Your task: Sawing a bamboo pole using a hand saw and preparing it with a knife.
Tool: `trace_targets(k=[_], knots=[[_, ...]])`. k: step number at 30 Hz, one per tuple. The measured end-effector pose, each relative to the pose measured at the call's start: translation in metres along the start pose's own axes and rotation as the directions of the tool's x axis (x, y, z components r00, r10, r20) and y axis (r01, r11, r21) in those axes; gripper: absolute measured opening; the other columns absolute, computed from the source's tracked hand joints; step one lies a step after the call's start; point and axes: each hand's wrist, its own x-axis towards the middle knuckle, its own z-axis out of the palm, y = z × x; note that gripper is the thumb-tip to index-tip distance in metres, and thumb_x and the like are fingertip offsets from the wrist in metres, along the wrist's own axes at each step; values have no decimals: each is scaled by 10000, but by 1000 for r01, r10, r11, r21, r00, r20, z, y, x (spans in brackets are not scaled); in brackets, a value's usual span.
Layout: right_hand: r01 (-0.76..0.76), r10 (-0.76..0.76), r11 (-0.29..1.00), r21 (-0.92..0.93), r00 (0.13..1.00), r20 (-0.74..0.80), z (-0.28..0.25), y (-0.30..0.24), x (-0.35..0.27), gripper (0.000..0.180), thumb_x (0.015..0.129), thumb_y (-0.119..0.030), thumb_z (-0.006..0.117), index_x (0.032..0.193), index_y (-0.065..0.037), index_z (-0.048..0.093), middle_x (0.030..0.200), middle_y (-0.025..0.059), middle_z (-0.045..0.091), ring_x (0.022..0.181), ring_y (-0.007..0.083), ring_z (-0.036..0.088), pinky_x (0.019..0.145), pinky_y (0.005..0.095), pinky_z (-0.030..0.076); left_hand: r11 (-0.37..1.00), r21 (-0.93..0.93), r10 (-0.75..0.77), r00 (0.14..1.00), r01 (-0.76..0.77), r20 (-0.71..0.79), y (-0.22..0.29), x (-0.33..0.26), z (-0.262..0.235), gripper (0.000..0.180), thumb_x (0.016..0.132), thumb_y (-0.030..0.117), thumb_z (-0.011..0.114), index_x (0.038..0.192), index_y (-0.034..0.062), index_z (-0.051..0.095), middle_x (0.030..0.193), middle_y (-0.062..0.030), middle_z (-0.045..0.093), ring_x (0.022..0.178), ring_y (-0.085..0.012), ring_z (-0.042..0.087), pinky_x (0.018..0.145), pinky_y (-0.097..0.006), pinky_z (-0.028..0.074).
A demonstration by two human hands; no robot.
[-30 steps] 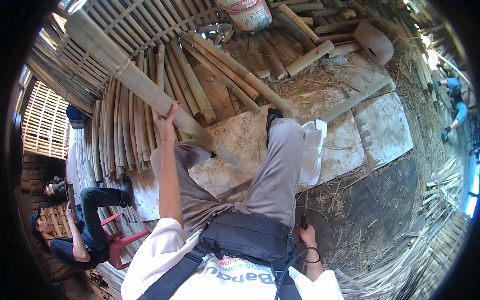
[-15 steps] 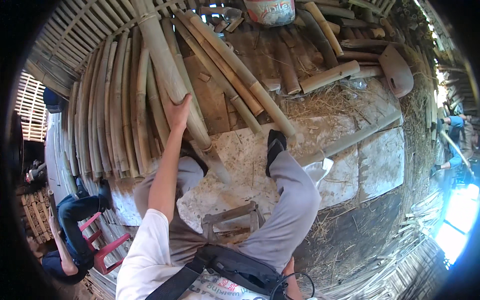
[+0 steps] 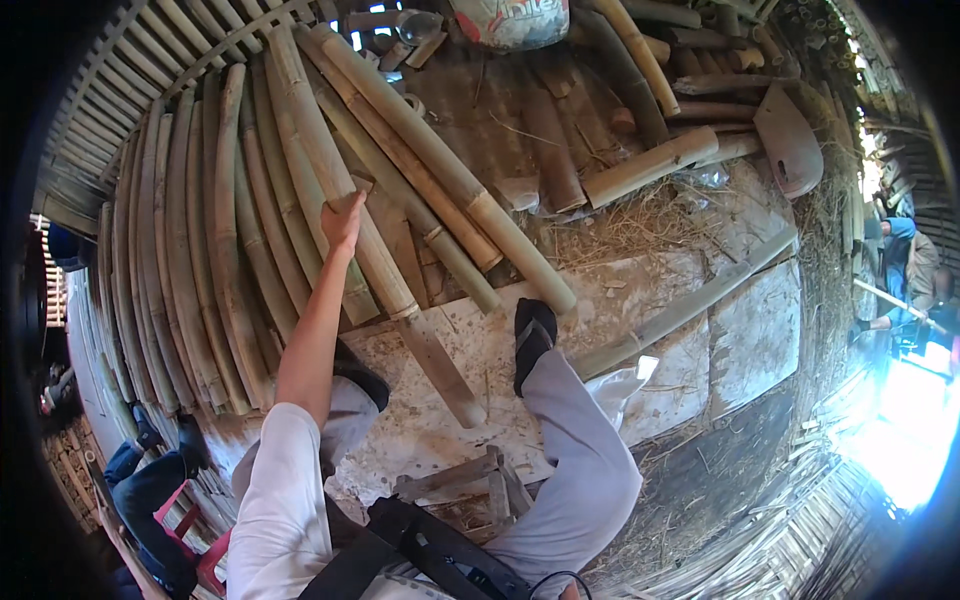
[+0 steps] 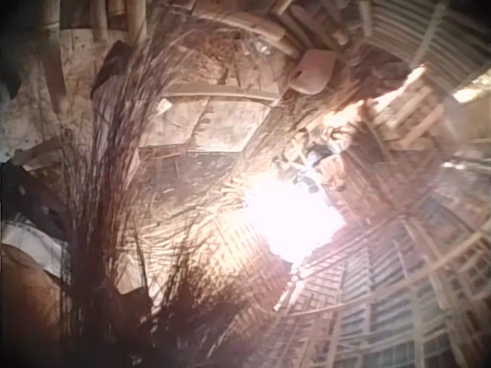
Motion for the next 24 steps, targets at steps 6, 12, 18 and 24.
trace_targets(k=[6, 12, 18, 24], knots=[[-62, 61, 998, 13, 998, 8, 6, -11, 7, 373, 732, -225, 632, 925, 92, 591, 822, 243, 636, 801, 323, 632, 689, 392, 474, 993, 89, -67, 996, 73, -59, -23, 22, 23, 713, 685, 352, 748, 1163, -73, 432, 1134, -242, 531, 1011, -343, 549, 890, -413, 458], [-92, 91, 996, 11, 995, 37, 14, -21, 10, 369, 732, -221, 630, 920, 94, 591, 818, 238, 637, 793, 316, 631, 684, 389, 473, 980, 147, 153, 983, -138, -101, -33, 92, 31, 716, 685, 297, 736, 1179, -33, 335, 1131, -259, 474, 1021, -336, 519, 894, -405, 428], [-101, 101, 995, 8, 994, 40, 10, -26, 18, 366, 732, -218, 629, 915, 97, 591, 815, 233, 638, 786, 310, 631, 680, 386, 472, 745, 412, 496, 849, -524, 184, -3, 71, 45, 570, 649, 231, 738, 1110, 42, 461, 1022, -223, 499, 926, -312, 529, 826, -387, 443], [-93, 93, 996, 9, 995, 36, 5, -28, 31, 363, 732, -215, 628, 910, 100, 592, 811, 229, 639, 778, 303, 630, 675, 383, 471, 912, -64, -269, 709, 405, 651, 9, -67, 83, 467, 667, 199, 741, 988, -43, 503, 788, -153, 572, 684, -178, 577, 565, -324, 501]])
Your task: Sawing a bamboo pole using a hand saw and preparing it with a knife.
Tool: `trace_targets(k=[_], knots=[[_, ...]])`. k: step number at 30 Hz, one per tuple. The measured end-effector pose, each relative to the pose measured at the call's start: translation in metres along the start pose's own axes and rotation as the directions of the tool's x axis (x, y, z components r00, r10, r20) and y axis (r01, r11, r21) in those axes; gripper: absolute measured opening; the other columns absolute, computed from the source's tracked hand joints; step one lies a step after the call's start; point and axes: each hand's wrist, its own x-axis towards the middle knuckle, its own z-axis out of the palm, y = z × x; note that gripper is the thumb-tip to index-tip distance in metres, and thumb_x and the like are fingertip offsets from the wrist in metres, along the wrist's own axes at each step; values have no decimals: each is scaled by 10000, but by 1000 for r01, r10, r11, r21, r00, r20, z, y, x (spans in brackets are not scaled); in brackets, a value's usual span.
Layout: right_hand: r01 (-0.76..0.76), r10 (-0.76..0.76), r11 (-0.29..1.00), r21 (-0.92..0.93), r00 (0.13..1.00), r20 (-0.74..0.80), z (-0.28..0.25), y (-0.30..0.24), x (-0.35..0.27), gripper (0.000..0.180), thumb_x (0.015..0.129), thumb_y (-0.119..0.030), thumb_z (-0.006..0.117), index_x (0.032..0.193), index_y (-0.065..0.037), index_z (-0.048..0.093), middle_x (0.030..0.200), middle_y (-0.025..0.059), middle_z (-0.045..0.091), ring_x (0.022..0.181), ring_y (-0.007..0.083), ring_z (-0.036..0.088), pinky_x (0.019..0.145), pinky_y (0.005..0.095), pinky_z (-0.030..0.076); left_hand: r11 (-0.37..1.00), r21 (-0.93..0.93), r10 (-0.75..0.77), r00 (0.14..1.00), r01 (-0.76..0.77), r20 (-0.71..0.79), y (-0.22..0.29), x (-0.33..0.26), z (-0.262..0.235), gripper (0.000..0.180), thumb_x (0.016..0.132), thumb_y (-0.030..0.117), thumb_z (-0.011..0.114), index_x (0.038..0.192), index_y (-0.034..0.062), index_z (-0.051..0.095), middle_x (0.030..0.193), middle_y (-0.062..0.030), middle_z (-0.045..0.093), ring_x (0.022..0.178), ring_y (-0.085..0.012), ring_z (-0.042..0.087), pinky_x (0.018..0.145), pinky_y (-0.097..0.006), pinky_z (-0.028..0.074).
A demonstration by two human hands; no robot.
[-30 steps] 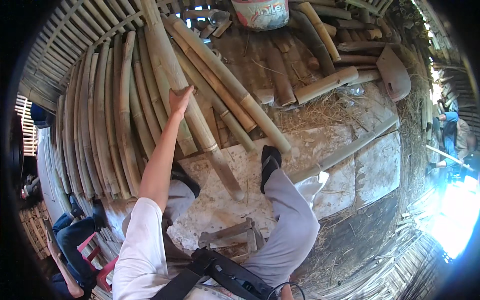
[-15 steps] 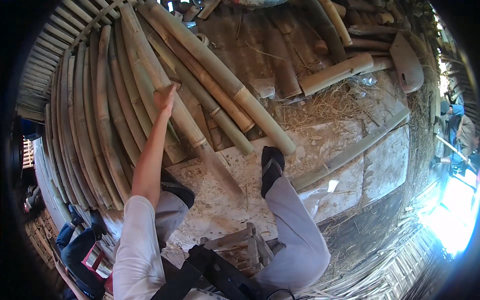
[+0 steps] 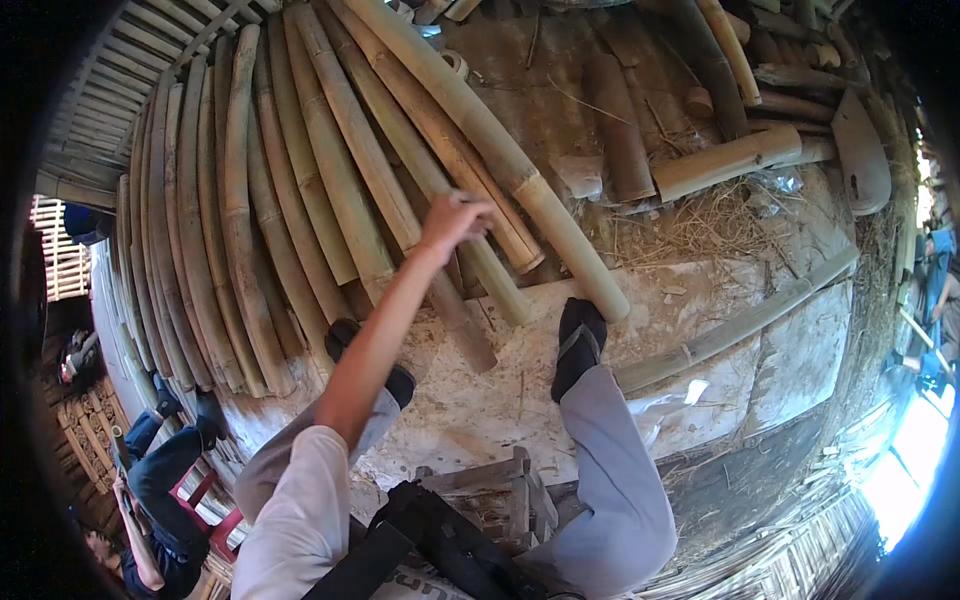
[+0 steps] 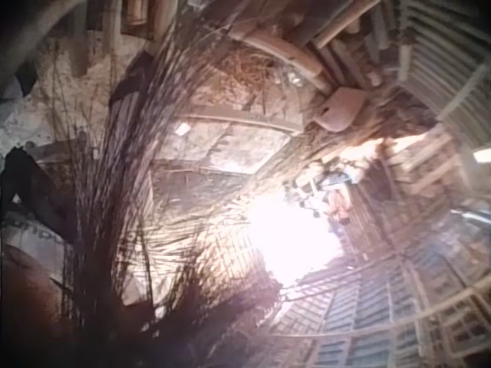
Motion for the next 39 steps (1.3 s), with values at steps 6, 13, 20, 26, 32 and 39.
trace_targets(k=[6, 13, 20, 26, 32, 39], knots=[[22, -22, 1000, -3, 1000, 5, -4, -2, 2, 360, 732, -212, 626, 905, 102, 592, 807, 224, 640, 771, 297, 630, 671, 380, 471, 975, 219, 22, 954, 47, -300, -75, 19, 52, 892, 588, 212, 762, 1187, -168, 221, 1166, -335, 431, 1130, -392, 451, 960, -367, 379], [29, -29, 1000, 9, 1000, -1, -13, 5, 4, 357, 732, -208, 625, 899, 106, 593, 803, 218, 641, 762, 289, 629, 665, 376, 470, 859, 499, 197, 827, 113, -527, -93, 33, 76, 971, 568, 289, 811, 1218, -116, 214, 1158, -340, 445, 1105, -384, 484, 914, -404, 428], [27, -27, 999, 37, 1000, -3, -17, 13, 6, 353, 732, -204, 623, 893, 109, 593, 799, 213, 643, 754, 281, 628, 660, 373, 469, 978, 177, 174, 911, -114, -373, -96, 20, 40, 795, 578, 226, 821, 1155, -18, 331, 1118, -173, 520, 1018, -267, 541, 855, -364, 460], [84, -84, 993, 77, 996, -2, -16, 17, 8, 350, 732, -201, 621, 888, 111, 593, 795, 208, 644, 746, 275, 628, 655, 370, 468, 933, -267, 177, 954, -241, -243, -30, -66, -4, 685, 619, 120, 785, 1136, -3, 353, 1010, -131, 530, 884, -216, 572, 744, -348, 509], [190, -191, 975, 116, 982, 1, -6, 22, 8, 347, 732, -198, 620, 883, 114, 594, 792, 203, 645, 739, 268, 627, 650, 367, 467, 863, -501, 73, 997, -65, -3, 51, -206, -94, 339, 691, 166, 718, 939, 8, 549, 805, -97, 591, 690, -202, 611, 600, -328, 523], [255, -236, 931, 261, 966, -104, -25, 72, -4, 344, 732, -194, 618, 877, 117, 594, 787, 198, 646, 730, 261, 627, 645, 363, 466, 852, -519, 175, 970, -65, 167, -16, -401, -109, 479, 676, 214, 666, 1045, -24, 475, 834, -111, 565, 706, -223, 588, 587, -304, 490]])
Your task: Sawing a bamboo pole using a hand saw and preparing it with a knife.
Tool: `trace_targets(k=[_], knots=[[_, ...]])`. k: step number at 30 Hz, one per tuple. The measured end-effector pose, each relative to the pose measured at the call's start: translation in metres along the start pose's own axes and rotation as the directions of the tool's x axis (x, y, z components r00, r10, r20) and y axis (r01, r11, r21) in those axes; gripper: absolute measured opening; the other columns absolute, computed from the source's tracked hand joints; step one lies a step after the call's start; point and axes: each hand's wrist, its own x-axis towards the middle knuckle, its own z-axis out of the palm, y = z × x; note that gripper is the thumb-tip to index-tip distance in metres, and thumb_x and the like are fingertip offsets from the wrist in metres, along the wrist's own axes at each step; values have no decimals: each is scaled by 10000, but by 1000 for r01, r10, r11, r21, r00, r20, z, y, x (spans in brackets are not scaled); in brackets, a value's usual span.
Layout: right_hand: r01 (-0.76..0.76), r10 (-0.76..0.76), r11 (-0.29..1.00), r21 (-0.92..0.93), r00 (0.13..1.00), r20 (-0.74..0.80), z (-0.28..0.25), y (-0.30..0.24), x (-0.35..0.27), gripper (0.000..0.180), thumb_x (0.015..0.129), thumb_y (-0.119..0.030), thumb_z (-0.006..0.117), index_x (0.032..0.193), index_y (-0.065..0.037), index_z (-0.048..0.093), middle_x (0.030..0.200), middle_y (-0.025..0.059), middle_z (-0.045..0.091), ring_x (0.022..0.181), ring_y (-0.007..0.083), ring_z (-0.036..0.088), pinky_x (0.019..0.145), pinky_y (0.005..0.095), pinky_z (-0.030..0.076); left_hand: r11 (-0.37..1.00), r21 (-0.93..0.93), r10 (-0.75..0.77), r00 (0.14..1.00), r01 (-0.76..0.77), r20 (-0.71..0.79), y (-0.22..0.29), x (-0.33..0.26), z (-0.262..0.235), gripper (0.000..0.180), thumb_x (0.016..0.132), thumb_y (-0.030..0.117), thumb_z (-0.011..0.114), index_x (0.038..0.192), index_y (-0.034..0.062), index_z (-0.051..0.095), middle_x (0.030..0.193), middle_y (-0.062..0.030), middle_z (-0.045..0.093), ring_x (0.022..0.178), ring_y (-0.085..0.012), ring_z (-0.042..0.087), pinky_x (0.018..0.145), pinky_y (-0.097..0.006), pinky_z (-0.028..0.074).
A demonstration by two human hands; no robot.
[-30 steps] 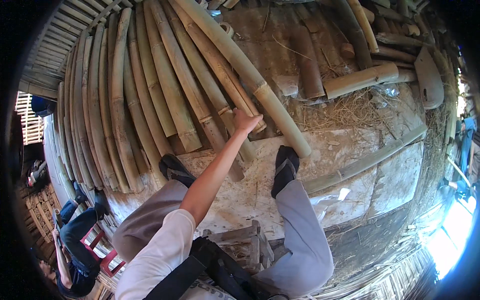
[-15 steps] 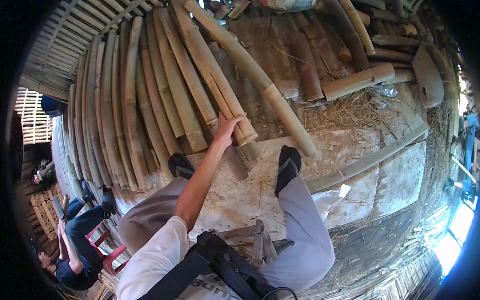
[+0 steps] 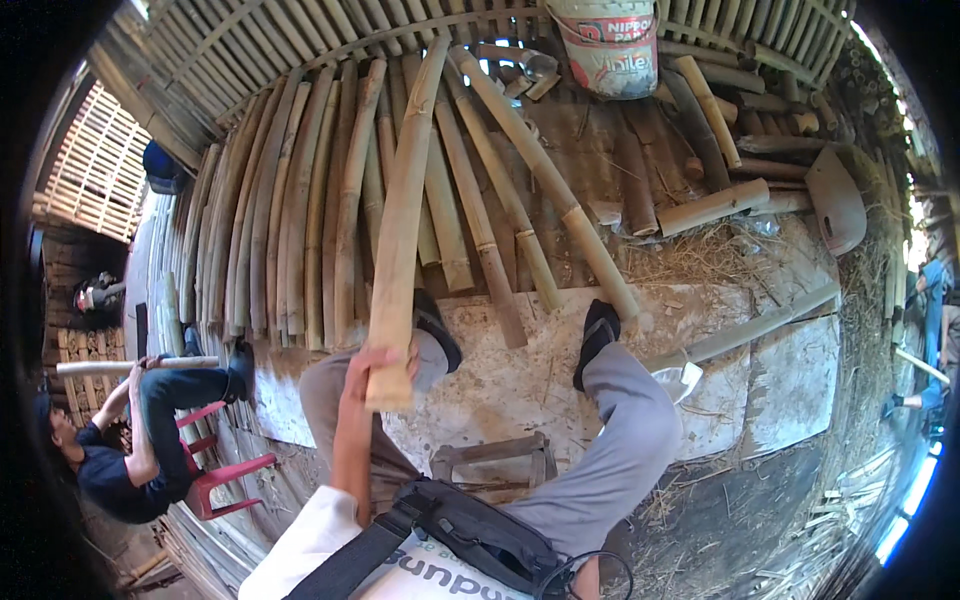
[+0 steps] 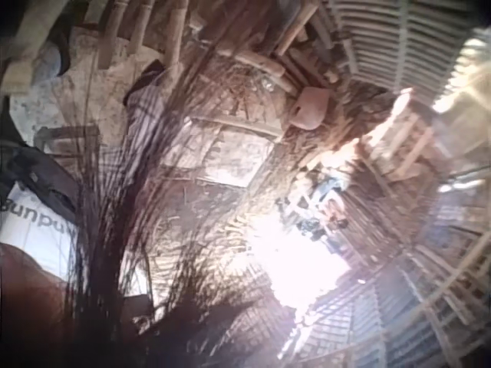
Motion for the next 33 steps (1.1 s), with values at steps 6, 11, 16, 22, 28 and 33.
trace_targets(k=[6, 11, 16, 22, 28, 33], knots=[[84, -87, 996, 32, 993, 84, -9, 27, -10, 341, 732, -191, 617, 871, 120, 595, 784, 193, 647, 723, 254, 626, 640, 360, 465, 986, 139, 102, 994, -97, -30, -12, -199, -3, 562, 574, 172, 732, 1035, -40, 491, 797, -128, 586, 632, -215, 603, 565, -324, 510], [107, -114, 988, 112, 992, 54, -28, 41, -18, 340, 732, -189, 616, 868, 122, 595, 781, 190, 647, 718, 250, 626, 637, 358, 465, 970, 228, 80, 996, -86, 36, -32, -272, -2, 611, 549, 143, 741, 1061, -51, 469, 773, -128, 588, 656, -201, 609, 571, -317, 506], [209, -211, 977, 48, 976, 54, -23, 21, -29, 285, 750, -145, 591, 846, 122, 624, 752, 108, 642, 671, 160, 589, 597, 315, 446, 966, 249, 32, 990, -65, 135, -39, -320, 10, 563, 521, 94, 742, 991, -84, 491, 756, -163, 581, 630, -255, 618, 545, -335, 507], [169, -168, 984, -54, 985, 31, -23, 10, -61, 300, 740, -178, 621, 828, 108, 633, 737, 117, 640, 685, 173, 601, 583, 315, 449, 964, 264, -30, 982, -21, 187, -44, -341, 30, 584, 483, 94, 773, 978, -73, 512, 771, -149, 590, 630, -221, 618, 557, -319, 511], [280, -298, 931, -232, 954, -42, -14, 41, -38, 250, 773, -203, 607, 753, 46, 611, 661, 67, 591, 513, 153, 549, 473, 309, 411, 939, 341, -149, 952, 51, 268, -44, -351, 24, 795, 525, 88, 792, 1199, -12, 384, 867, -112, 583, 737, -172, 595, 653, -301, 505], [270, -268, 956, -113, 963, 37, -22, 33, -50, 242, 776, -201, 604, 750, 39, 607, 655, 62, 583, 508, 149, 542, 469, 307, 409, 958, 232, -213, 961, 169, 179, -42, -353, 39, 707, 491, 93, 788, 1091, -58, 445, 799, -138, 593, 659, -216, 625, 570, -335, 526]])
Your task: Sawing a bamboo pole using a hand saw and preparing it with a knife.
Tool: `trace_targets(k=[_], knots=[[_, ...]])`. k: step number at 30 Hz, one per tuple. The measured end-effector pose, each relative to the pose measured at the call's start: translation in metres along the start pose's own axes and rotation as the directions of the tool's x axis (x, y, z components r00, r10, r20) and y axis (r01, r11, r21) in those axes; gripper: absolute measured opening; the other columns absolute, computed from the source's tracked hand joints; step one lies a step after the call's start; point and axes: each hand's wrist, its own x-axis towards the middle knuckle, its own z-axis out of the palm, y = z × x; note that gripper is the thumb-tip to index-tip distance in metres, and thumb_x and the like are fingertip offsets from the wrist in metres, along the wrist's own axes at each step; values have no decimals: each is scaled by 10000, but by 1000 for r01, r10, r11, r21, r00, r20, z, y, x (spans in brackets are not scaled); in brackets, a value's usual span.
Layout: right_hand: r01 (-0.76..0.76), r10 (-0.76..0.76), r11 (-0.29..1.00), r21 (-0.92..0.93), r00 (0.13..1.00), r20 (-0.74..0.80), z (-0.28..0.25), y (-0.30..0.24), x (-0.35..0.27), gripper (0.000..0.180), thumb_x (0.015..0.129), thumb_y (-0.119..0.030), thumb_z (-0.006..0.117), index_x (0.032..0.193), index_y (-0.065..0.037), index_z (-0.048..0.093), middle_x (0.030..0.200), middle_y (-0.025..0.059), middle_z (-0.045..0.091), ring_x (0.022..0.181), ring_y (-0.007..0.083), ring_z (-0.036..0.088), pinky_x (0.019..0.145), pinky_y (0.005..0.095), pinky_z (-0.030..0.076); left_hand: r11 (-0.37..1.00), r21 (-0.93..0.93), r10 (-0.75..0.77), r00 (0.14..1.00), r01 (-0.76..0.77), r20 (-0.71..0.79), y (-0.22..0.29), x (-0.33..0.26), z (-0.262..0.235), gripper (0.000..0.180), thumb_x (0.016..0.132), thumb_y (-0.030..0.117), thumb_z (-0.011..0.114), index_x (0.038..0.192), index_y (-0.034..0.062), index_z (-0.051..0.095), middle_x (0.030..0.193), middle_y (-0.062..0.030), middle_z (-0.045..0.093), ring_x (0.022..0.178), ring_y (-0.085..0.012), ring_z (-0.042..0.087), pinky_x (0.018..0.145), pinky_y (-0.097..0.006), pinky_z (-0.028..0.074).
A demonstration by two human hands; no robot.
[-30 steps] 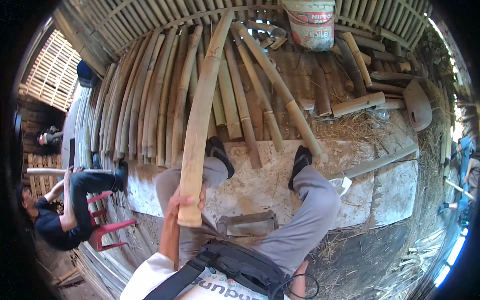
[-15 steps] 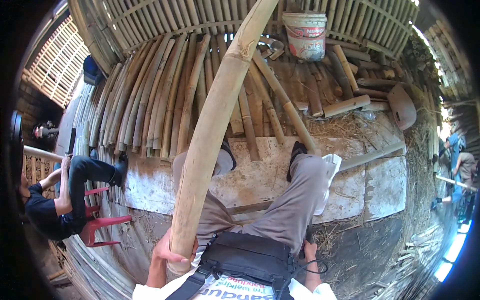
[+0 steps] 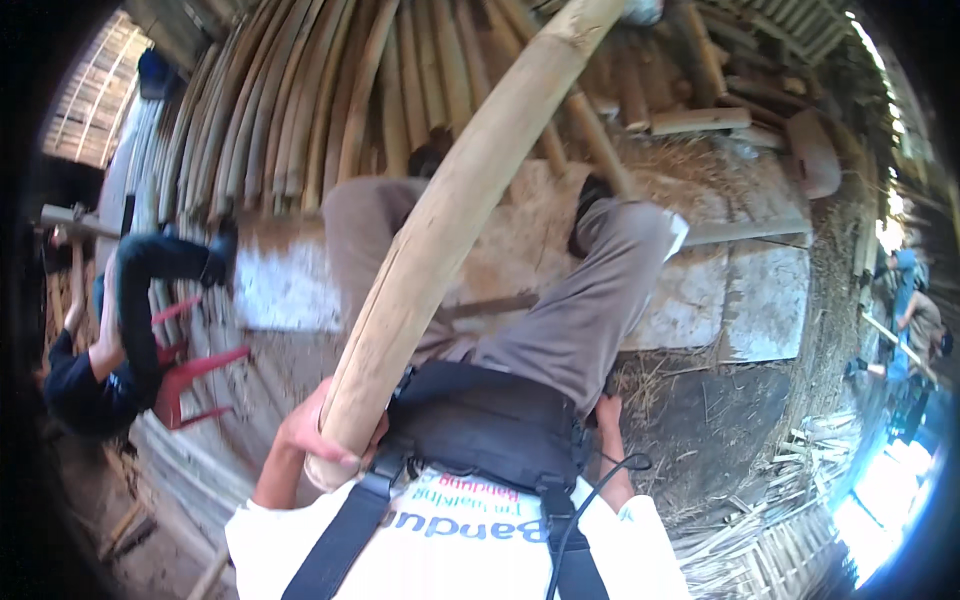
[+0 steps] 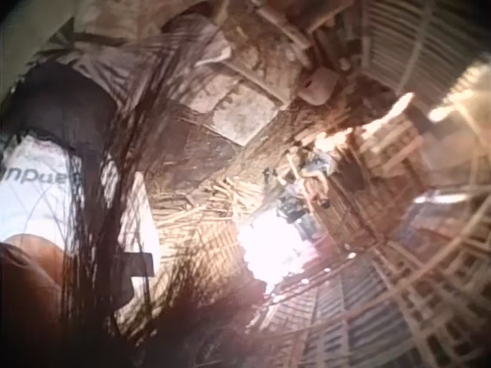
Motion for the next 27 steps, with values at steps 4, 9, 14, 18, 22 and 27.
trace_targets(k=[4, 9, 14, 18, 22, 27], knots=[[-73, 64, 993, 96, 994, 87, -6, -2, -2, 235, 778, -199, 601, 747, 34, 604, 650, 58, 578, 504, 146, 537, 466, 306, 407, 1000, 1, 1, 999, -1, -37, -8, 4, -1, 722, 513, 105, 775, 1124, -43, 418, 809, -133, 578, 638, -200, 613, 568, -322, 521], [-129, 109, 985, 117, 981, 161, -12, 1, 1, 227, 781, -197, 599, 743, 27, 600, 643, 53, 571, 498, 142, 530, 463, 304, 405, 994, -72, -89, 986, 80, -138, -14, 2, 2, 717, 525, 100, 762, 1134, -42, 412, 825, -128, 572, 648, -185, 607, 571, -312, 518], [-167, 142, 979, 119, 971, 193, -20, 1, 2, 219, 785, -194, 596, 739, 20, 597, 637, 48, 564, 493, 137, 524, 459, 302, 403, 959, 264, -36, 971, 99, -234, -24, -3, -16, 789, 548, 148, 771, 1214, -27, 385, 957, -131, 575, 827, -214, 594, 737, -316, 493], [-186, 158, 975, 123, 965, 208, -24, -1, 4, 213, 787, -192, 593, 736, 14, 594, 632, 44, 558, 489, 134, 518, 456, 300, 401, 718, 659, 89, 910, 223, -405, 1, -9, -8, 775, 532, 194, 783, 1174, -17, 406, 1040, -152, 573, 949, -270, 568, 883, -336, 414], [-198, 167, 972, 123, 960, 223, -26, -5, 6, 207, 790, -190, 591, 733, 9, 590, 627, 40, 552, 485, 131, 513, 453, 298, 399, 642, 692, 39, 888, 329, -459, 10, -12, -9, 778, 545, 195, 765, 1196, 10, 383, 1018, -197, 574, 936, -299, 582, 846, -356, 429], [-214, 179, 968, 129, 954, 240, -28, -9, 8, 200, 793, -188, 588, 730, 2, 587, 621, 35, 545, 480, 126, 507, 450, 296, 397, 485, 770, 115, 843, 414, -525, 3, -17, -21, 776, 557, 168, 731, 1226, 56, 354, 988, -219, 572, 940, -406, 553, 821, -402, 434]])
